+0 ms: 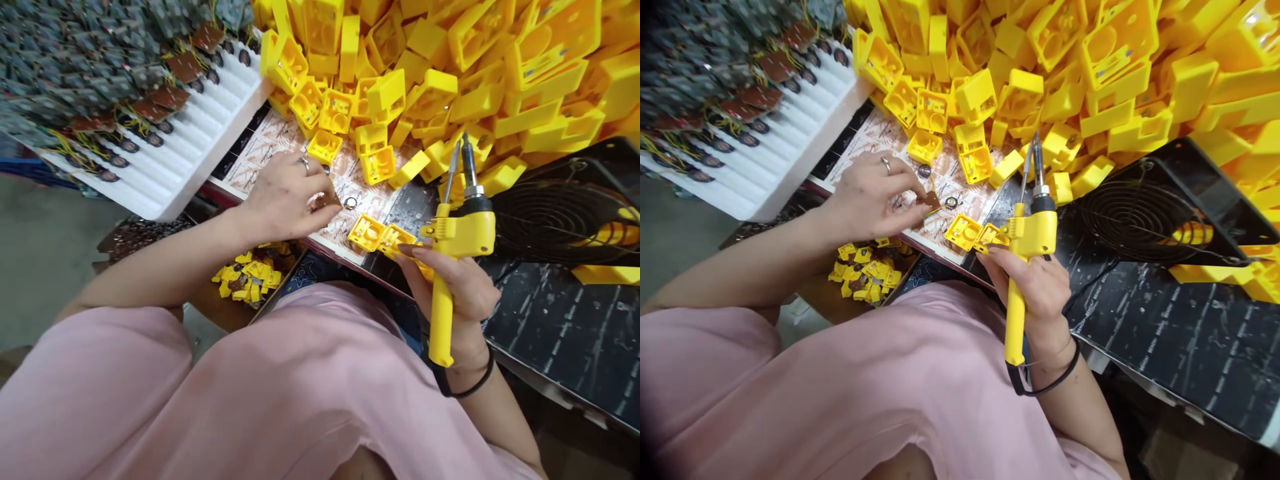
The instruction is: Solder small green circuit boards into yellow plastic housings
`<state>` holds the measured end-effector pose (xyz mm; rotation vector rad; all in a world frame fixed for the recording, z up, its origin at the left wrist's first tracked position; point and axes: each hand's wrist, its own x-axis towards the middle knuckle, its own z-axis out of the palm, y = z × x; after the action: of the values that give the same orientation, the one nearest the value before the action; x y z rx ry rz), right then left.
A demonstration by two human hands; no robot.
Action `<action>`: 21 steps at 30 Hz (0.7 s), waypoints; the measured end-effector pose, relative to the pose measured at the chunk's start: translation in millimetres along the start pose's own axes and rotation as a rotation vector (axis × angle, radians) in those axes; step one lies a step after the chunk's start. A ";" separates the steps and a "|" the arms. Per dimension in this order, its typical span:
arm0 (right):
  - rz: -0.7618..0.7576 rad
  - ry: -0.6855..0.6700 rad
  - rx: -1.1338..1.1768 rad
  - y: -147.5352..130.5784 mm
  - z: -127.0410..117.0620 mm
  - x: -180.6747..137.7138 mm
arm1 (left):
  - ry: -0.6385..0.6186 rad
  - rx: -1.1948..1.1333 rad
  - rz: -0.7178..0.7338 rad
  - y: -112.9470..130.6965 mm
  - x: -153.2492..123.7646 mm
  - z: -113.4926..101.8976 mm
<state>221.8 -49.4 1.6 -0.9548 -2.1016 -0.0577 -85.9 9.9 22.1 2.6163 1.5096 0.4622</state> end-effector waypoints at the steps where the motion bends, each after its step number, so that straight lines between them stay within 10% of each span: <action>1: 0.003 0.005 0.000 -1.0 -1.9 -1.0 | 0.004 0.036 0.002 8.2 2.8 4.4; 21: 0.044 -0.053 0.178 -4.0 -25.4 -16.3 | -0.039 -0.292 -0.174 21.0 1.1 20.7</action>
<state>242.2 -71.0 8.4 -0.9029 -2.0934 0.1756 -61.8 1.7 7.3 2.2408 1.5114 0.5639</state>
